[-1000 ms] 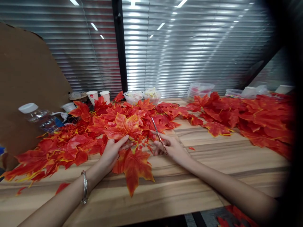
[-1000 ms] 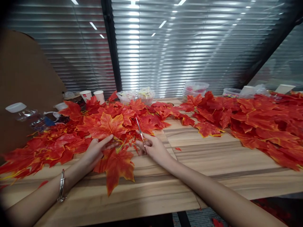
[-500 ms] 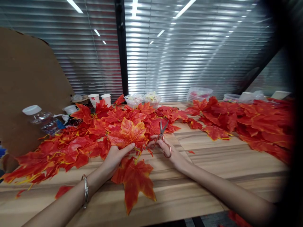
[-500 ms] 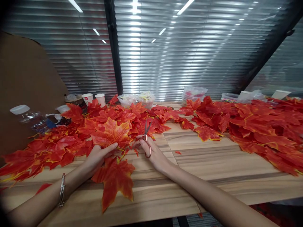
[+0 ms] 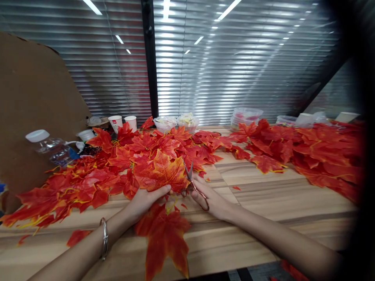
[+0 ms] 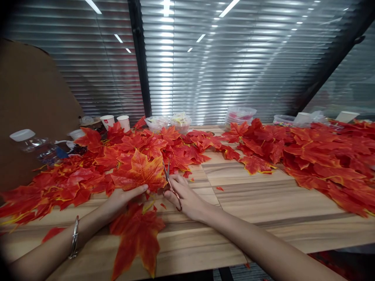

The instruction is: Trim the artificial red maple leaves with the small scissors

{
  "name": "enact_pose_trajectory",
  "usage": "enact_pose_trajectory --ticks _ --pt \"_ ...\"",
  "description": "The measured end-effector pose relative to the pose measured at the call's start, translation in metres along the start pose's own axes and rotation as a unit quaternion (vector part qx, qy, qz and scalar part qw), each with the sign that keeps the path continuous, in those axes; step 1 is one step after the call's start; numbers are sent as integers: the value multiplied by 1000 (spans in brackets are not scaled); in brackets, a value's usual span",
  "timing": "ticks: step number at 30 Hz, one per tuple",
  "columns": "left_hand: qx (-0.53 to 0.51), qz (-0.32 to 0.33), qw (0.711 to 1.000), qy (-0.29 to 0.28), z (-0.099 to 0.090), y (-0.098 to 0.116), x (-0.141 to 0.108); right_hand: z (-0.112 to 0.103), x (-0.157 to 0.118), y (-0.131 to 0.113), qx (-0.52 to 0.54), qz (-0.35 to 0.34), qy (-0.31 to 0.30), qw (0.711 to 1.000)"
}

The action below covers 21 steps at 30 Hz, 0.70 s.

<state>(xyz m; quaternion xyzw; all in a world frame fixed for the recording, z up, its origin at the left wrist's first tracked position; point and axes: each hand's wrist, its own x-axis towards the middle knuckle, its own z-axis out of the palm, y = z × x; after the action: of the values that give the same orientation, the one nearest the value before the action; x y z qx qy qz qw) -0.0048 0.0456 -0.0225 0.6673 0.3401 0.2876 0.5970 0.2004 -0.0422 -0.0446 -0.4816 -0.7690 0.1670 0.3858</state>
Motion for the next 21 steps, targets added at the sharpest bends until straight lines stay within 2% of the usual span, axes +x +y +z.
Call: enact_pose_trajectory --ticks 7,12,16,21 --pt "15 1 1000 -15 1 1 0 0 1 0 13 1 5 1000" --pt "28 11 1000 8 1 1 3 0 0 0 15 -7 1 1000" --pt "49 22 999 4 1 0 4 0 1 -1 14 -5 3 1000" --pt "17 -2 1000 -6 2 5 1 -1 2 -3 23 -10 7 1000"
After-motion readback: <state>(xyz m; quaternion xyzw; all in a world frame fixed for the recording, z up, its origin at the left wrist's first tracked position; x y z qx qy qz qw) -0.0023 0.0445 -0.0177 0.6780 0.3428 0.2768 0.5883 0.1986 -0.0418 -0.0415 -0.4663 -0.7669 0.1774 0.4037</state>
